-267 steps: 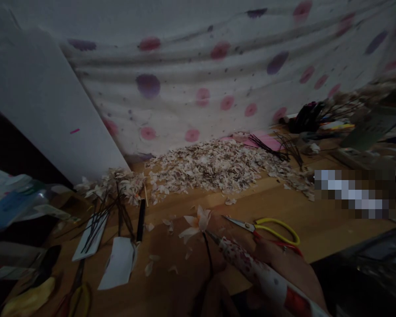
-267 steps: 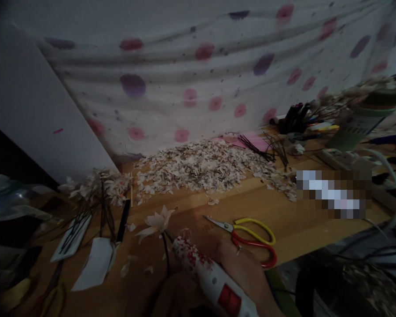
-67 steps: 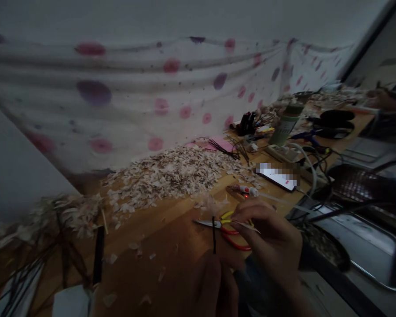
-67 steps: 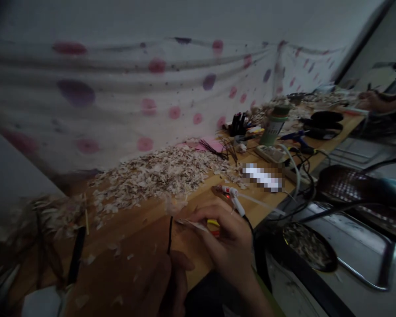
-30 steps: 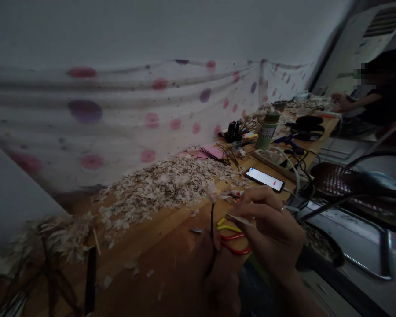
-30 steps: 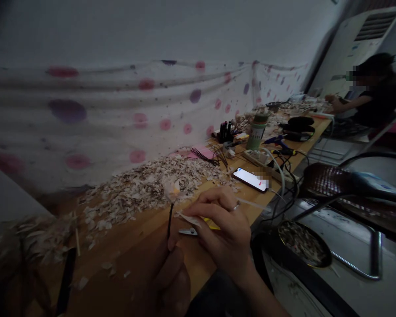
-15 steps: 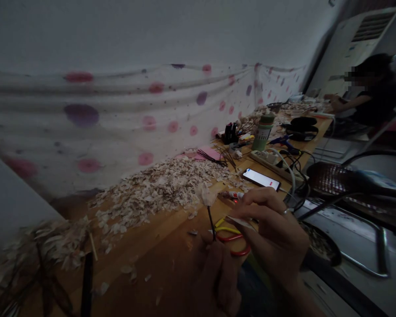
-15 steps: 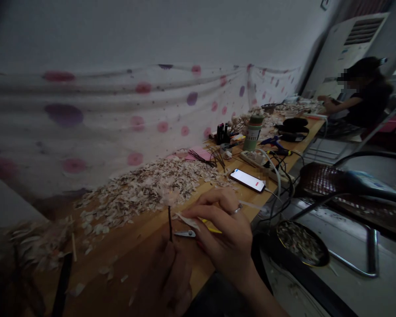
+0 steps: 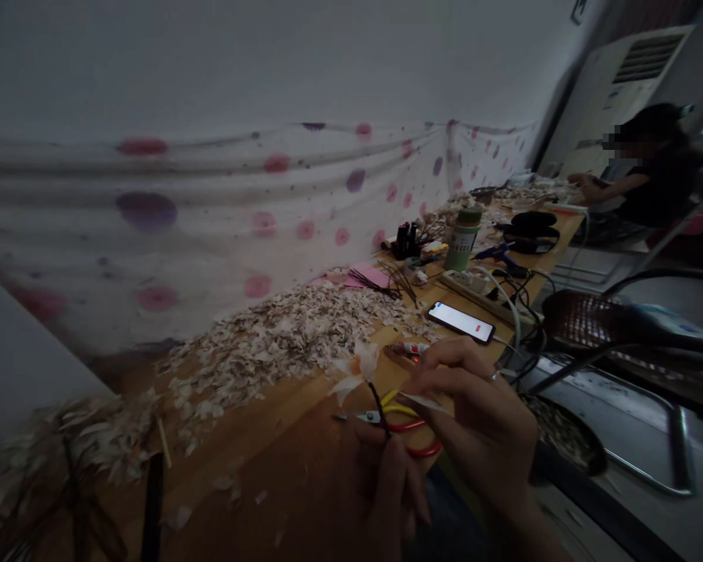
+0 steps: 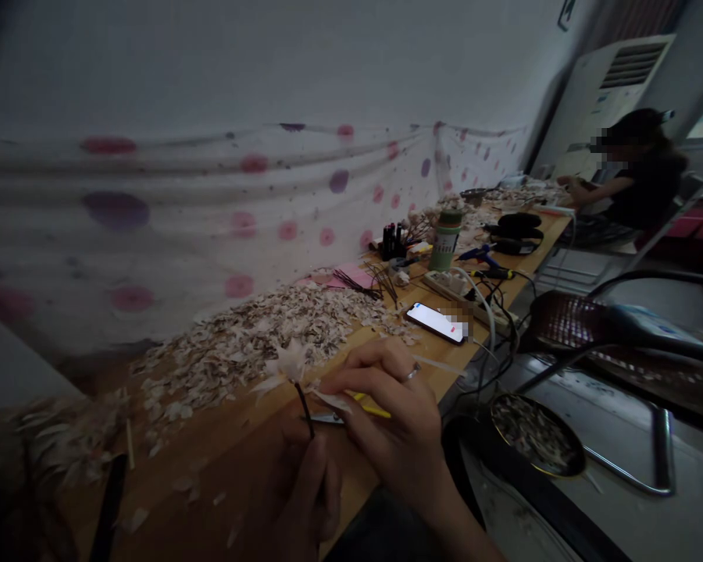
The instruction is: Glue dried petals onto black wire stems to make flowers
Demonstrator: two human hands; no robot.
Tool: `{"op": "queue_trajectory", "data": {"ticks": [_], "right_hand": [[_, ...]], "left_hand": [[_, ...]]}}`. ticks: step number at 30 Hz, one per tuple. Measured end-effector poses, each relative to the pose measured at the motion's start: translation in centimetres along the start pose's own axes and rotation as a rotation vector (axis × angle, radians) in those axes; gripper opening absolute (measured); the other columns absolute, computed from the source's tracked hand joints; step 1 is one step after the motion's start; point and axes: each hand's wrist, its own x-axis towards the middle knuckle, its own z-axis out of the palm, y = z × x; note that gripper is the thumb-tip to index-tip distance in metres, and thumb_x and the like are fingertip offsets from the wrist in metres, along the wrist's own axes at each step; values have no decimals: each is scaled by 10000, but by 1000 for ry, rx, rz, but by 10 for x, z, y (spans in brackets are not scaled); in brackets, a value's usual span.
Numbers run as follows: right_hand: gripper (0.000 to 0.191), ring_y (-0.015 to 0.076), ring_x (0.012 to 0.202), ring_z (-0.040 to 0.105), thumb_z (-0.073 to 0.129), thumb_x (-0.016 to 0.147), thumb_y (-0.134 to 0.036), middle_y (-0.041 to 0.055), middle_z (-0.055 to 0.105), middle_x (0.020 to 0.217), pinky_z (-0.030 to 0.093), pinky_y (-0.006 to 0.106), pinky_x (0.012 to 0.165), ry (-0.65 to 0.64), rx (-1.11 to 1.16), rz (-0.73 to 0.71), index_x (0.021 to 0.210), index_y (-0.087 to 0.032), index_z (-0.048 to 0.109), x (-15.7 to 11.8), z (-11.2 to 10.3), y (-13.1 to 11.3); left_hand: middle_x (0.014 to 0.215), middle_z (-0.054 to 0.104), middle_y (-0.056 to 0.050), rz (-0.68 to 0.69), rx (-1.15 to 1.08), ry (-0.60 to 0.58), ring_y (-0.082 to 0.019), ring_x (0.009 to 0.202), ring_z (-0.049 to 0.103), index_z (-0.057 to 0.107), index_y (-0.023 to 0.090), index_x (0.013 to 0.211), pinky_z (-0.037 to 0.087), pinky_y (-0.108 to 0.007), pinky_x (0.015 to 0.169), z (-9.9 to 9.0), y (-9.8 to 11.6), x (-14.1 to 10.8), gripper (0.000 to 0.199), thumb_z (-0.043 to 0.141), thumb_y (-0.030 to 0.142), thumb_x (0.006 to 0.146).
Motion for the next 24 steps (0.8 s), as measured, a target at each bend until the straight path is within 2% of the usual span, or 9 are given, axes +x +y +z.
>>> {"op": "queue_trajectory", "data": {"ticks": [5, 11, 15, 24], "right_hand": [[198, 149, 837, 547, 653, 850, -34, -1, 551, 891, 430, 323, 722, -6, 13, -30, 911, -219, 691, 1, -2, -1], [199, 148, 879, 542, 643, 865, -45, -1, 547, 926, 429, 315, 768, -37, -83, -88, 934, -225, 694, 3, -3, -3], [184, 152, 904, 535, 623, 889, -70, 2, 543, 943, 439, 316, 794, -71, -102, -118, 957, -227, 692, 6, -3, -3], [193, 151, 906, 537, 646, 865, -49, 6, 546, 950, 443, 325, 792, -58, -209, -158, 954, -217, 682, 6, -5, -3]], "left_hand": [[1015, 665, -64, 46, 97, 35, -153, 749, 642, 627, 167, 1115, 568, -307, 617, 1, 2, -5, 232, 593, 311, 937], [1108, 657, -86, 67, 210, 58, -189, 854, 655, 621, 177, 1158, 579, -367, 706, 2, 5, -9, 269, 595, 323, 933], [1099, 660, -84, 78, 270, 61, -186, 844, 655, 623, 177, 1151, 579, -362, 699, 2, 5, -9, 263, 594, 323, 934], [1083, 661, -81, 94, 350, 84, -180, 825, 653, 623, 176, 1148, 578, -351, 681, 1, 7, -12, 261, 591, 325, 936]]}}
